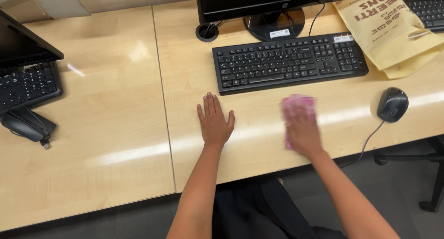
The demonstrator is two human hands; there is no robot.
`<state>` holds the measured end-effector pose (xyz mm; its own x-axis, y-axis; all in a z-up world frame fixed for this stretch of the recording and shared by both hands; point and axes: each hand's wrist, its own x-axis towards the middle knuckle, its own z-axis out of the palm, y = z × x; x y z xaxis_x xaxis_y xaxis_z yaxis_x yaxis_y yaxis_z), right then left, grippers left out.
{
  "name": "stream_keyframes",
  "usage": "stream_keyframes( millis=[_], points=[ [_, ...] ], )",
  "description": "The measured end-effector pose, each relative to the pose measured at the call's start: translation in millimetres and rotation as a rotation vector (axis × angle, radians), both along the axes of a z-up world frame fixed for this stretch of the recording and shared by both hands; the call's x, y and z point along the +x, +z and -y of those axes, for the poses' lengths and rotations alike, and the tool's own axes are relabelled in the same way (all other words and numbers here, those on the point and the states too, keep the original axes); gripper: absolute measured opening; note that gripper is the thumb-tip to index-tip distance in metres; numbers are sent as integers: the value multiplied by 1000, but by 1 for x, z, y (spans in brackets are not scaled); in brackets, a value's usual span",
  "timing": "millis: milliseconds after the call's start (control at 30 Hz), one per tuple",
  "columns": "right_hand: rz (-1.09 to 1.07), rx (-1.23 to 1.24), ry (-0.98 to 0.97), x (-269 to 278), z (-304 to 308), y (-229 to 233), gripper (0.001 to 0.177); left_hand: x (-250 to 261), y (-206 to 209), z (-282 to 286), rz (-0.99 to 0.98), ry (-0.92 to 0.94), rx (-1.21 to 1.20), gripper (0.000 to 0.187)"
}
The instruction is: The person wipes a keyboard, a computer mouse, and a desk surface with a cloth, and coils the mouse cable.
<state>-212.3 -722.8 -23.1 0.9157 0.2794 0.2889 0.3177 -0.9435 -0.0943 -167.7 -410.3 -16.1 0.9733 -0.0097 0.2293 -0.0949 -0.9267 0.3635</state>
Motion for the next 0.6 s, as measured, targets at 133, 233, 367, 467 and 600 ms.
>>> stream_keyframes(
  millis=[133,233,367,467,600],
  points=[
    [-96,-35,27,16,-14,21,55,2,-4,0,8,14,-26,79],
    [-45,31,167,37,-24,27,57,2,-4,1,5,33,-22,81],
    [-39,-4,188,51,-21,18,56,1,-4,1,7,48,14,80],
    [-33,13,95,66,20,-6,56,1,-5,2,16,52,15,79],
    [-54,109,-180,74,129,-24,57,0,-2,3,14,65,0,78]
  ],
)
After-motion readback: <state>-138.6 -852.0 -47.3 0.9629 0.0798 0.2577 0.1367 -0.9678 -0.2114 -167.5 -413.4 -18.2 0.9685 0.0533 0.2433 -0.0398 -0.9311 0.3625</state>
